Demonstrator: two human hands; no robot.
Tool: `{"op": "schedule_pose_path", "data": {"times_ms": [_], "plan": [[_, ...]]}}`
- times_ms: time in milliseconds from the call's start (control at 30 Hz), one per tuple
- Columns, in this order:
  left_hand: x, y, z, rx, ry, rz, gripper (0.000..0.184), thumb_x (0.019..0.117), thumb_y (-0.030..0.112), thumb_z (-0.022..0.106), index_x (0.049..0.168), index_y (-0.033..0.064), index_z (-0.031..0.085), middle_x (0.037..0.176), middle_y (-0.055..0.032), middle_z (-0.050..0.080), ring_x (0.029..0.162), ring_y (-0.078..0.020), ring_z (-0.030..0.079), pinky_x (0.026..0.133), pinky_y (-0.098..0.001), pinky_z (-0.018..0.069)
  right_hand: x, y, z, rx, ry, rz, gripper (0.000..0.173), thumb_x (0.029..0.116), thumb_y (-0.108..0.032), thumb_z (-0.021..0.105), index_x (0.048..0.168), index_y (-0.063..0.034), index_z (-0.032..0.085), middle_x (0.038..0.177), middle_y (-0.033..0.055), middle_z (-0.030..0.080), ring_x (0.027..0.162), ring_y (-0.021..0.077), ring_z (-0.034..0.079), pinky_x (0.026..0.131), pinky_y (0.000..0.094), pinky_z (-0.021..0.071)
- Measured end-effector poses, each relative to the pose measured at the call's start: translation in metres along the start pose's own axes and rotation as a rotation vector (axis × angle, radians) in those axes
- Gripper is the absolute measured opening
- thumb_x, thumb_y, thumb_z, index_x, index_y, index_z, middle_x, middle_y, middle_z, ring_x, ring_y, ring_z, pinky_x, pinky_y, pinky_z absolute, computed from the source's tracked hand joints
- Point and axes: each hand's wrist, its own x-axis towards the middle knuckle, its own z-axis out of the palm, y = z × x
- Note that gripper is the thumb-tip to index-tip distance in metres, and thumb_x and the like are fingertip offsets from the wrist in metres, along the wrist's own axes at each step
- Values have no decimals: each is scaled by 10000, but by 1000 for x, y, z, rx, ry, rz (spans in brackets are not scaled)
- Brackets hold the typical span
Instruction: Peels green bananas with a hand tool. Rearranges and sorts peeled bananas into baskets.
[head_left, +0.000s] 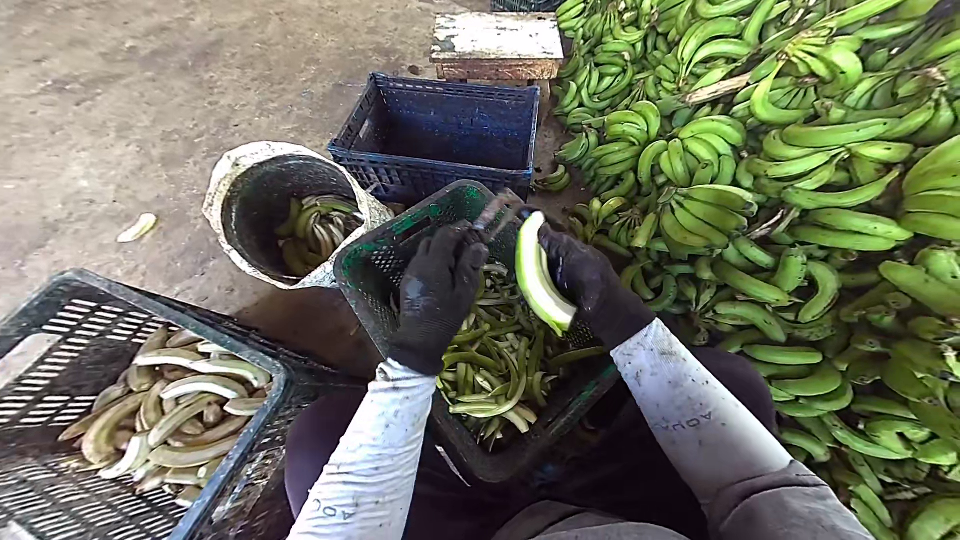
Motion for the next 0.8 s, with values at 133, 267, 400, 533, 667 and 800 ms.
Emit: {"op": "schedule_pose_path", "data": {"times_ms": [133,267,400,533,667,800], "plan": [[-12,12,34,25,59,166,482,1046,412,496,1352,64,629,1118,-183,669,999,-331,670,843,-514,560,22,4,-11,266,170,-307,354,1068,-216,435,1414,-147,470,1081,43,651,939,146,663,829,365,586],[-20,21,36,107,180,298,477,1006,413,577,1337,79,656,1056,-180,664,948,-334,660,799,-481,555,33,-6,-10,534,383,-386,289,1091,-260,419,1334,-109,458,1039,115,644,895,233,685,780,428,602],[-25,20,35,141,211,300,464,980,389,630,1308,64,670,1056,-201,672,945,-372,665,791,-505,553,32,-14,-7,525,580,-332,264,1081,-323,455,1241,-118,500,979,70,610,849,172,651,727,381,580],[-11,5,27,28,73,166,467,1025,401,581,1362,83,634,1120,-187,660,1014,-333,656,869,-506,550,21,1,-17,124,194,-330,347,1111,-286,351,1291,-58,541,1065,61,660,967,132,660,870,344,575],[7,-14,17,-76,-61,33,426,1062,374,514,1368,99,625,1212,-172,664,1096,-314,648,938,-515,523,0,-4,-14,-244,-222,-71,348,1088,-308,342,1262,-104,564,952,16,682,793,80,668,708,267,595],[13,-21,11,-118,-108,-54,400,1085,338,481,1350,75,624,1246,-162,667,1138,-273,649,985,-487,512,-1,8,-11,-148,-277,146,443,1074,-359,357,1452,-176,499,1046,94,694,818,197,693,674,359,606]]}}
